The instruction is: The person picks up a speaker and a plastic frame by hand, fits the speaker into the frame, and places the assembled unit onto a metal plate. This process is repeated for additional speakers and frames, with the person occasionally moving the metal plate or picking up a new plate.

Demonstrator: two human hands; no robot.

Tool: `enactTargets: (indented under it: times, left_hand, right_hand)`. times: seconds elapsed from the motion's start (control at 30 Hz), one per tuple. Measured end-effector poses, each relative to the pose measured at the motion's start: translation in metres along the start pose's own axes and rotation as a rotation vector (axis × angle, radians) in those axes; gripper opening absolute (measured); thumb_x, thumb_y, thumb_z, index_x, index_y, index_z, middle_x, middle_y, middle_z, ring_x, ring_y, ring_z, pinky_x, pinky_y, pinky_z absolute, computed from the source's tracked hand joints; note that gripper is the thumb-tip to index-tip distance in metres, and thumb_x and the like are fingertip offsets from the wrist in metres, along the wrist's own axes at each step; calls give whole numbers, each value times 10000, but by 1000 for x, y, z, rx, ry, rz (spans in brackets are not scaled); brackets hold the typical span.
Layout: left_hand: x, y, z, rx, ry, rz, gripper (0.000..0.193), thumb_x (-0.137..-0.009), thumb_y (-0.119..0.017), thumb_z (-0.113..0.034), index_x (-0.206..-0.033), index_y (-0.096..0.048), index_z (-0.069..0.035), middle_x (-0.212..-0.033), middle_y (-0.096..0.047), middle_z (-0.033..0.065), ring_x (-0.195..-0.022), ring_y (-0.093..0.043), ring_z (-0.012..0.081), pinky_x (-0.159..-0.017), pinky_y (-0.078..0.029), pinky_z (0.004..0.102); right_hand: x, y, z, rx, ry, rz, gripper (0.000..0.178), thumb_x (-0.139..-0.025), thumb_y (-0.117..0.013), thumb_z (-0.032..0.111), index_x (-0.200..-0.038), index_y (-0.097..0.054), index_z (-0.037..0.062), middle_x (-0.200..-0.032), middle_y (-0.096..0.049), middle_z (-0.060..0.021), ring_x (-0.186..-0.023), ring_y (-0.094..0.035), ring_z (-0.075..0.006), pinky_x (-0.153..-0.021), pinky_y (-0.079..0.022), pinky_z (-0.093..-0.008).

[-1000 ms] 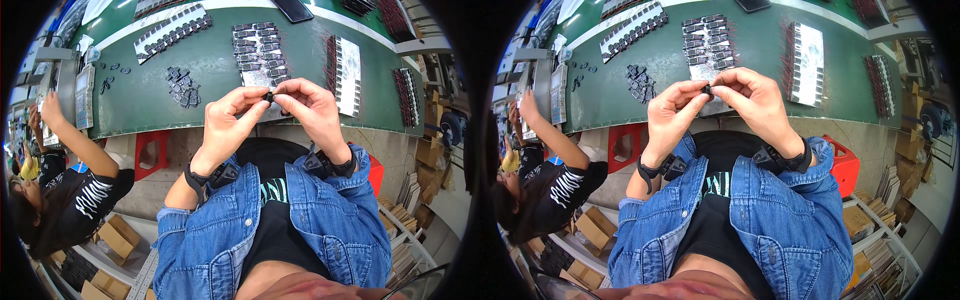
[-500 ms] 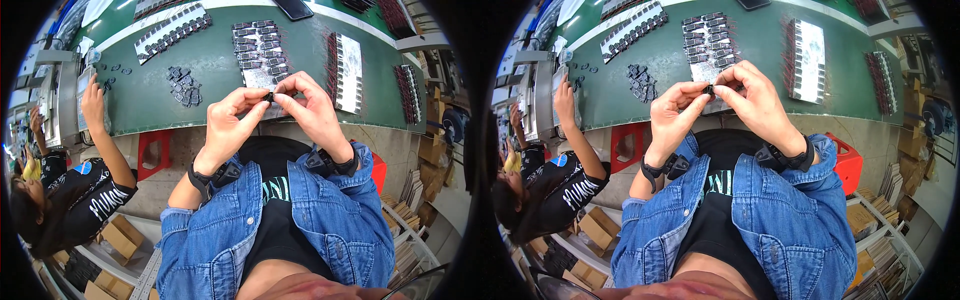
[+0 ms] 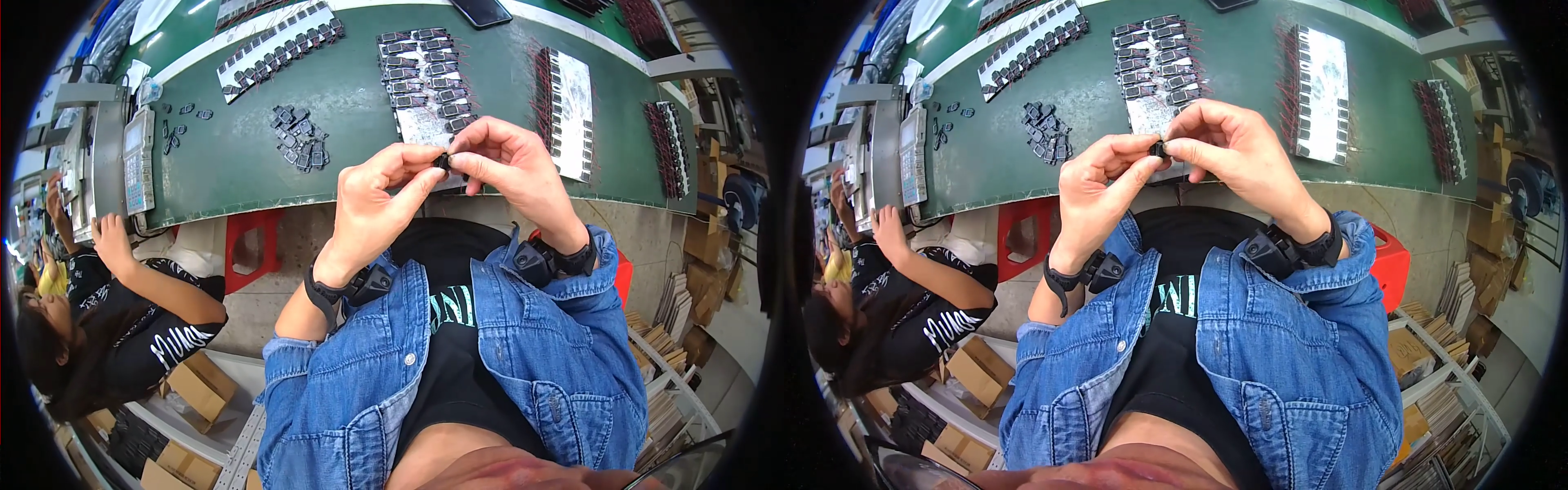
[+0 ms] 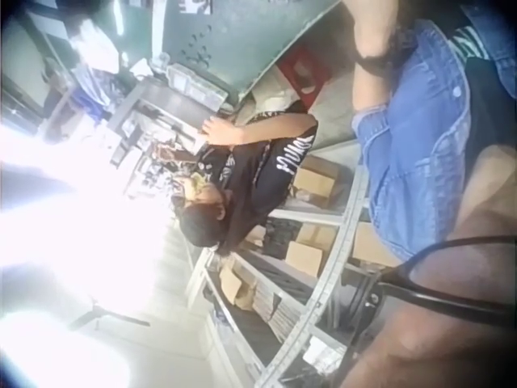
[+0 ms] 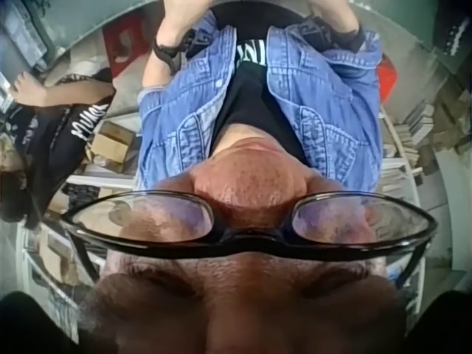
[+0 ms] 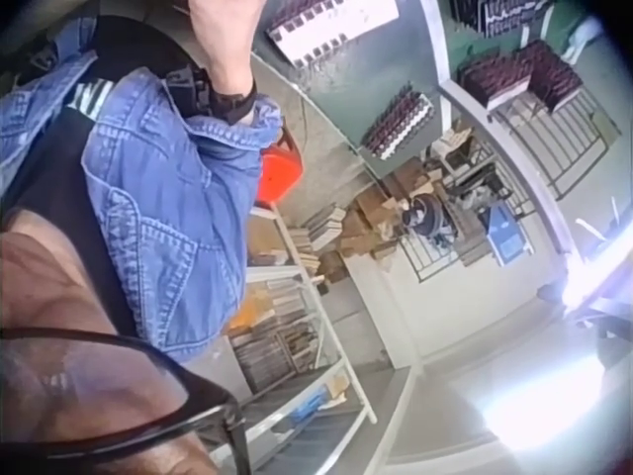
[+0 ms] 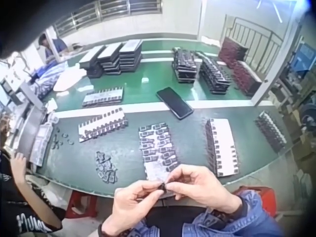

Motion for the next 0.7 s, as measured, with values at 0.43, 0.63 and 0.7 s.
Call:
enactTargets:
  times: [0.43,0.63,0.7]
  left_hand:
    - [1,-8,-5,-16,-22,-37,190,-903,-674,11,-1090,-684,43,-964,-745,92,-893,-710,124,-803,-577,257]
    - [10,16,-14,105,164,120,142,-899,-672,-3,-1034,-678,40,-922,-737,80,-866,-697,98,-770,-572,245]
    - [8,19,-9,100,207,154,121,-903,-673,-31,-1002,-666,36,-893,-731,72,-831,-690,87,-725,-567,232]
  right_hand:
    - [-3,-3,-7,165,157,58,251,-942,-635,20,-1169,-527,23,-1014,-629,-36,-875,-616,-73,-746,-531,-235]
    - [13,-8,6,90,1,180,186,-959,-596,13,-1144,-578,4,-1072,-627,-43,-911,-611,-79,-795,-518,-237]
    - [14,-8,8,76,-2,175,170,-969,-575,14,-1135,-606,-3,-1076,-635,-43,-907,-616,-88,-824,-513,-241]
Point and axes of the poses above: each hand's wrist, its own x-axis away from the middle knuckle, its own y-axis out of the back of the hand, z = x × y, the point moved 1 cm from there along -x, towards the middle knuckle
